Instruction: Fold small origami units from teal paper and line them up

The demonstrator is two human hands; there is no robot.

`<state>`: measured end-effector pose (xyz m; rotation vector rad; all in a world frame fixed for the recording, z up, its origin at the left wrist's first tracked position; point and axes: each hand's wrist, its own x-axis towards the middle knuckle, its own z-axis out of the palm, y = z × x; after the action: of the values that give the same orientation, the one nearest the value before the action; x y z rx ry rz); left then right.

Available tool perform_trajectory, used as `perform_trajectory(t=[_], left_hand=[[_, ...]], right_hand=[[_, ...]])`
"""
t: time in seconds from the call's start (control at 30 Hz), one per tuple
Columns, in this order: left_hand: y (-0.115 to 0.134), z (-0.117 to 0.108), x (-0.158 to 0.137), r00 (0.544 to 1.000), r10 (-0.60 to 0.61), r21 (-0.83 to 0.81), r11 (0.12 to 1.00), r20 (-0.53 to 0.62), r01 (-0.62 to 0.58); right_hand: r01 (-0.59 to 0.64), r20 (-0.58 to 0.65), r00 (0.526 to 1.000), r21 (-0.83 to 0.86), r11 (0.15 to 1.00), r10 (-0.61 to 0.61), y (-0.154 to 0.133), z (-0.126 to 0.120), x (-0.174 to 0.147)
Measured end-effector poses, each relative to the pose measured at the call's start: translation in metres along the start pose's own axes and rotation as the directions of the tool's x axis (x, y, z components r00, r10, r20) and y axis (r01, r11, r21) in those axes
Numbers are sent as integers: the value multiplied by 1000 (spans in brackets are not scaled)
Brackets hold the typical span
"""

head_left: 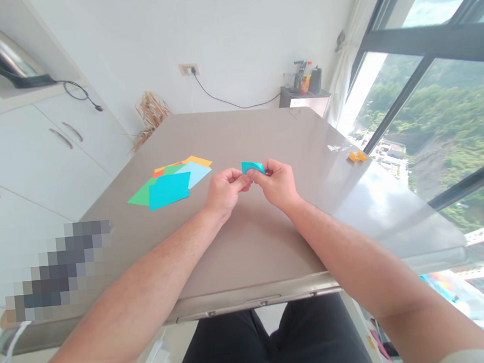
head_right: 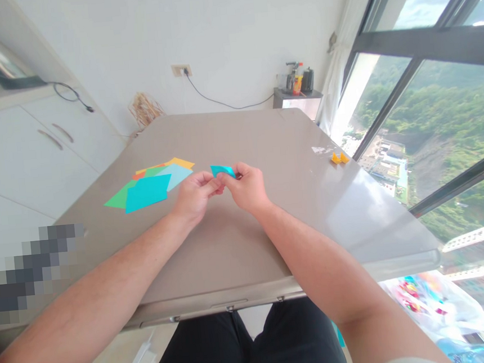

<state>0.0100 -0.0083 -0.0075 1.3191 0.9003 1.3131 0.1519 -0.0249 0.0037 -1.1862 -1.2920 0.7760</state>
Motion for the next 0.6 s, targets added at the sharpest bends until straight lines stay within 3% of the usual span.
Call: perform_trajectory(t=[0.43, 0.6], left_hand=[[0, 1, 0, 998, -13, -35, 999, -54, 11], [2, -1, 0, 1000, -18, -99, 995, 1, 18]], right_hand=[[21, 45, 999, 15, 1000, -22, 4, -3, 2], [-25, 109, 994, -83, 996, 34, 0, -6, 1]])
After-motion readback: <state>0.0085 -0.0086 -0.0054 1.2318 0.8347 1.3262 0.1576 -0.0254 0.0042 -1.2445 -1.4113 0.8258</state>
